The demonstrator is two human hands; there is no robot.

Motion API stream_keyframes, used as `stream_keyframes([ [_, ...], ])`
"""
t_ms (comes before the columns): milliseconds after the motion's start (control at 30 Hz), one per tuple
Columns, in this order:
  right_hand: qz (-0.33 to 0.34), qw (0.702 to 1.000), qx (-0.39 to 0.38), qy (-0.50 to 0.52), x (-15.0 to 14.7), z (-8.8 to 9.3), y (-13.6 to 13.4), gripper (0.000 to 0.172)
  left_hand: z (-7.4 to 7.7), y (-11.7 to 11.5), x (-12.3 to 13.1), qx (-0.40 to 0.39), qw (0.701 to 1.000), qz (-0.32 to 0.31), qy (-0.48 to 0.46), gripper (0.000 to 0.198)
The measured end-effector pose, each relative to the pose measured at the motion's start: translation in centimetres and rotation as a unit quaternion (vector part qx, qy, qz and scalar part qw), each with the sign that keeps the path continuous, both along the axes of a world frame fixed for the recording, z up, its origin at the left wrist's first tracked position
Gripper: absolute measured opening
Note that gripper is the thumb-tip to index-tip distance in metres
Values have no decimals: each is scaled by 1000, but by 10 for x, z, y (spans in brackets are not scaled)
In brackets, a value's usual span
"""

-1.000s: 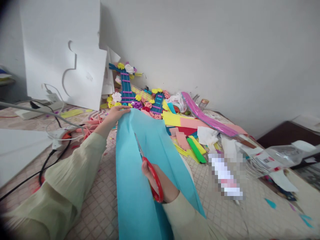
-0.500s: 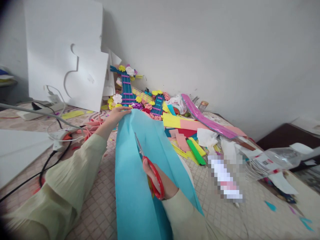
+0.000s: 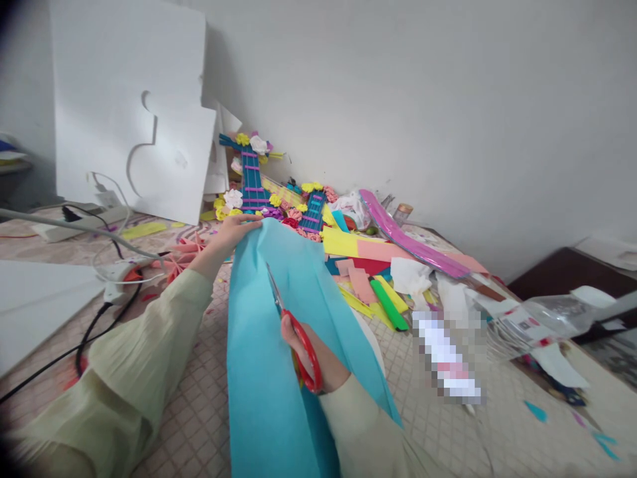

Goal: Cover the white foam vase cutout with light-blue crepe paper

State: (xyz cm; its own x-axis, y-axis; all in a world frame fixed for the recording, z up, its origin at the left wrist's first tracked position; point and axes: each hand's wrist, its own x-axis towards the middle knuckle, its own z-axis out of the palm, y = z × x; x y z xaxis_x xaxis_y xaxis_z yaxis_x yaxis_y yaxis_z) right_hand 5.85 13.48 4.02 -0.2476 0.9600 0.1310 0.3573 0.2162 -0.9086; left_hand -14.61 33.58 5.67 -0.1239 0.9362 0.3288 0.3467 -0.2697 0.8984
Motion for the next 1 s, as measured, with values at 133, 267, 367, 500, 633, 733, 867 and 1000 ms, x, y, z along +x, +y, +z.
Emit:
stream_keyframes([
  [133, 6, 997, -72, 7, -1, -3, 1, 45, 0, 0, 0, -4, 1000, -2, -3, 30],
  [267, 30, 976, -210, 37, -2, -10, 0, 53, 0, 0, -1, -3, 1000, -4, -7, 32],
  [367, 36, 968, -241, 59, -4, -14, 1, 54, 0, 0, -2, -3, 1000, -5, -5, 32],
  [500, 30, 971, -234, 49, -4, -15, 2, 54, 1, 2, -4, -5, 1000, -5, -1, 33],
  [633, 49, 971, -230, 52, -3, -14, 1, 55, 1, 3, -5, -8, 1000, -5, 0, 35],
  [733, 41, 970, -234, 58, -4, -12, 0, 57, 3, 0, -3, -2, 1000, -7, -1, 32],
  [867, 61, 967, -231, 82, -5, -13, 2, 60, 6, -4, 1, 4, 1000, -9, 0, 28],
  [1000, 81, 966, -229, 91, -4, -16, 4, 60, 8, -5, 1, 5, 1000, -12, -1, 27],
])
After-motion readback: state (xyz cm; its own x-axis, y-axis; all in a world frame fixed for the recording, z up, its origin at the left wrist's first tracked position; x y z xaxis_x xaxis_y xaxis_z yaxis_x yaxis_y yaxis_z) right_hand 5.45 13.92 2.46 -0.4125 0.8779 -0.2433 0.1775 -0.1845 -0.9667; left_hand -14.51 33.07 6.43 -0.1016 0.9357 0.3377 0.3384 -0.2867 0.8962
